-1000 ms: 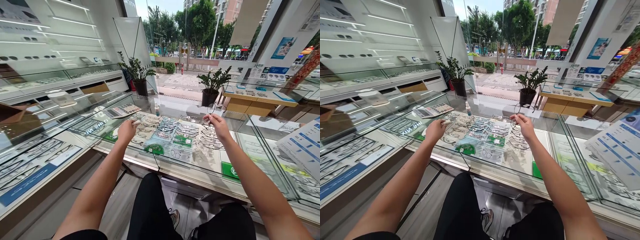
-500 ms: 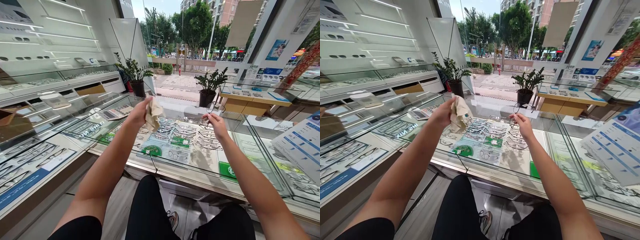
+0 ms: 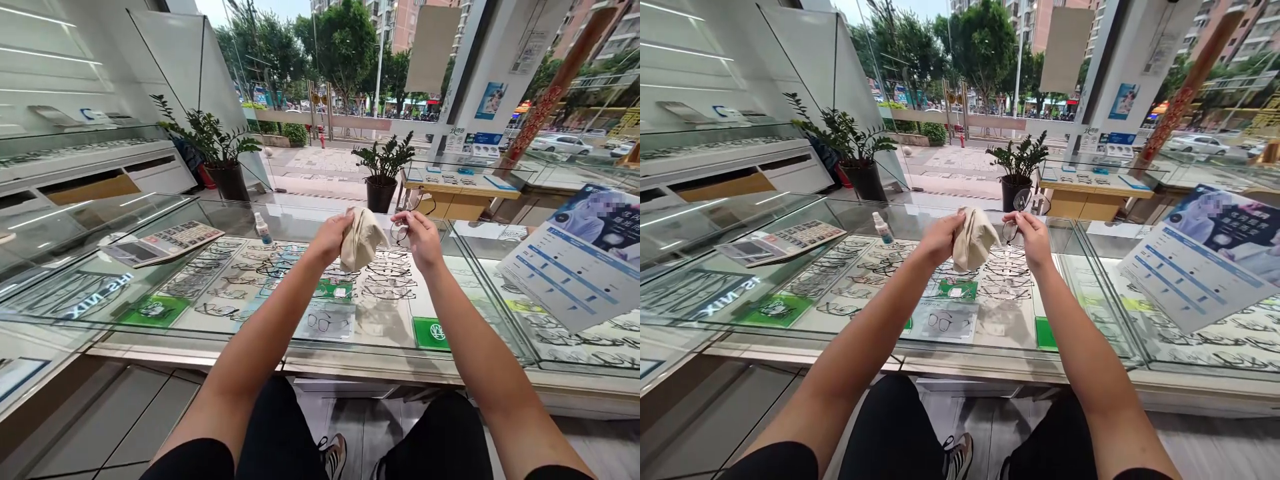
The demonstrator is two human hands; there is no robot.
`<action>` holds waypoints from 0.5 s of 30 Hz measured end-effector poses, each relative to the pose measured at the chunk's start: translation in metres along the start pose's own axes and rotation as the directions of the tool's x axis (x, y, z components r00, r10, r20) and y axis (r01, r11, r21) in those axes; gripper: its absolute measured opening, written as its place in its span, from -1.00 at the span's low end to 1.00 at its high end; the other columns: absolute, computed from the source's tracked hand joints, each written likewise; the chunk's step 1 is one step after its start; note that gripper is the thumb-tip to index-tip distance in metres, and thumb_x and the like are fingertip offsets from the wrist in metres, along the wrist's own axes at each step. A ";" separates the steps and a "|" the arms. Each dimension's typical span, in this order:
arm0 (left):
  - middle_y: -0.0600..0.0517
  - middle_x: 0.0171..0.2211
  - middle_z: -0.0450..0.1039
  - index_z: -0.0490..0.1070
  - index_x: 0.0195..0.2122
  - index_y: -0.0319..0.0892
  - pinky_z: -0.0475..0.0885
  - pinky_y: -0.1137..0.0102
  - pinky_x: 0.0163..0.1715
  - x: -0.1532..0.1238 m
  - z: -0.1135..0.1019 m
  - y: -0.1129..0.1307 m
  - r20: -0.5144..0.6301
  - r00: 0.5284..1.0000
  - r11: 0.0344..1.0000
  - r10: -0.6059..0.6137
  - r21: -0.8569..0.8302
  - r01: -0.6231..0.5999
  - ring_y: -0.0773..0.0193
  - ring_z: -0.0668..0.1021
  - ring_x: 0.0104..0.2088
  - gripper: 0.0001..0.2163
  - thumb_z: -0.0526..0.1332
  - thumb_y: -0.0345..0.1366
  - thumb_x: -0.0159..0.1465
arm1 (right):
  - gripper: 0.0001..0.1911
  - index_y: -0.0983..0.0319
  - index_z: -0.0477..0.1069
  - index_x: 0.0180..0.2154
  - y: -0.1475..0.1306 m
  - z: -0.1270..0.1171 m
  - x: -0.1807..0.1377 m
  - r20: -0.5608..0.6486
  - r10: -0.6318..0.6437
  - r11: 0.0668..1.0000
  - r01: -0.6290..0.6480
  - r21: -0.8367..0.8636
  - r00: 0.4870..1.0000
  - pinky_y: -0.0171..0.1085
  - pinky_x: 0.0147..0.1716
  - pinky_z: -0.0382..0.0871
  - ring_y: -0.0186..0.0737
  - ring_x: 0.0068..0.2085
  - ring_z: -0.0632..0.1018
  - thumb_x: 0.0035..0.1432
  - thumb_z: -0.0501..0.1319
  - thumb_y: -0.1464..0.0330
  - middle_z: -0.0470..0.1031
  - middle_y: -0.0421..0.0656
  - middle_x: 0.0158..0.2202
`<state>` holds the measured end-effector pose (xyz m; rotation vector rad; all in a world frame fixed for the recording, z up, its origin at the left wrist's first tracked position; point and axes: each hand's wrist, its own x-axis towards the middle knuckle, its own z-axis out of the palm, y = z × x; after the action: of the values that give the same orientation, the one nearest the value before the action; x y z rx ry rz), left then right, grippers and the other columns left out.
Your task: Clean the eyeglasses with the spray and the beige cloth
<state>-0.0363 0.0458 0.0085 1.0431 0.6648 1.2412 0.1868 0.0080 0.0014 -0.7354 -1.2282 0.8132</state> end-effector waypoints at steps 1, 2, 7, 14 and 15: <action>0.05 -0.40 0.65 0.59 -0.25 -0.22 0.53 0.39 -0.30 -0.002 0.000 -0.004 0.030 0.999 1.000 -0.016 -0.001 0.016 0.28 0.60 -0.40 -0.59 0.65 -0.01 0.15 | -0.65 0.10 0.70 -0.25 -0.003 0.000 0.000 0.003 -0.006 1.000 0.006 0.011 1.000 -0.18 -0.16 0.45 -0.14 -0.13 0.60 0.23 0.44 -0.03 0.73 -0.10 -0.15; 0.05 -0.41 0.64 0.60 -0.25 -0.22 0.53 0.40 -0.32 -0.004 -0.001 -0.008 0.054 0.998 1.000 -0.029 0.002 0.029 0.28 0.60 -0.41 -0.55 0.67 0.01 0.12 | -0.65 0.10 0.70 -0.25 -0.005 0.001 -0.001 0.012 -0.006 1.000 0.006 0.023 1.000 -0.17 -0.15 0.46 -0.12 -0.11 0.61 0.23 0.45 -0.04 0.74 -0.10 -0.15; -0.01 -0.37 0.68 0.65 -0.19 -0.24 0.51 0.41 -0.34 -0.018 0.001 -0.017 0.129 0.989 0.997 -0.067 0.053 0.060 0.24 0.64 -0.38 -0.40 0.70 0.15 0.00 | -0.66 0.07 0.73 -0.24 -0.014 0.009 -0.009 0.090 0.017 0.997 -0.024 0.074 0.996 -0.13 -0.03 0.51 -0.08 -0.04 0.65 0.24 0.47 -0.04 0.76 -0.11 -0.14; -0.08 -0.33 0.72 0.68 -0.19 -0.29 0.49 0.42 -0.30 -0.030 0.007 -0.018 0.218 0.969 0.989 -0.113 0.122 0.088 0.24 0.66 -0.35 -0.35 0.64 0.26 0.05 | -0.64 0.05 0.76 -0.24 -0.011 0.017 -0.016 0.152 0.062 0.995 -0.073 0.066 0.986 -0.07 0.16 0.52 0.00 0.14 0.64 0.21 0.51 -0.09 0.76 -0.11 -0.03; -0.09 -0.32 0.72 0.68 -0.19 -0.29 0.49 0.42 -0.30 -0.031 0.007 -0.018 0.222 0.968 0.988 -0.117 0.126 0.090 0.25 0.65 -0.36 -0.35 0.64 0.26 0.06 | -0.63 0.05 0.76 -0.24 -0.010 0.018 -0.016 0.164 0.070 0.994 -0.083 0.073 0.984 -0.05 0.20 0.51 0.02 0.17 0.63 0.19 0.51 -0.10 0.76 -0.12 -0.02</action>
<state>-0.0299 0.0146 -0.0086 1.2108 0.6087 0.9829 0.1685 -0.0105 0.0054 -0.6651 -1.3105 0.9951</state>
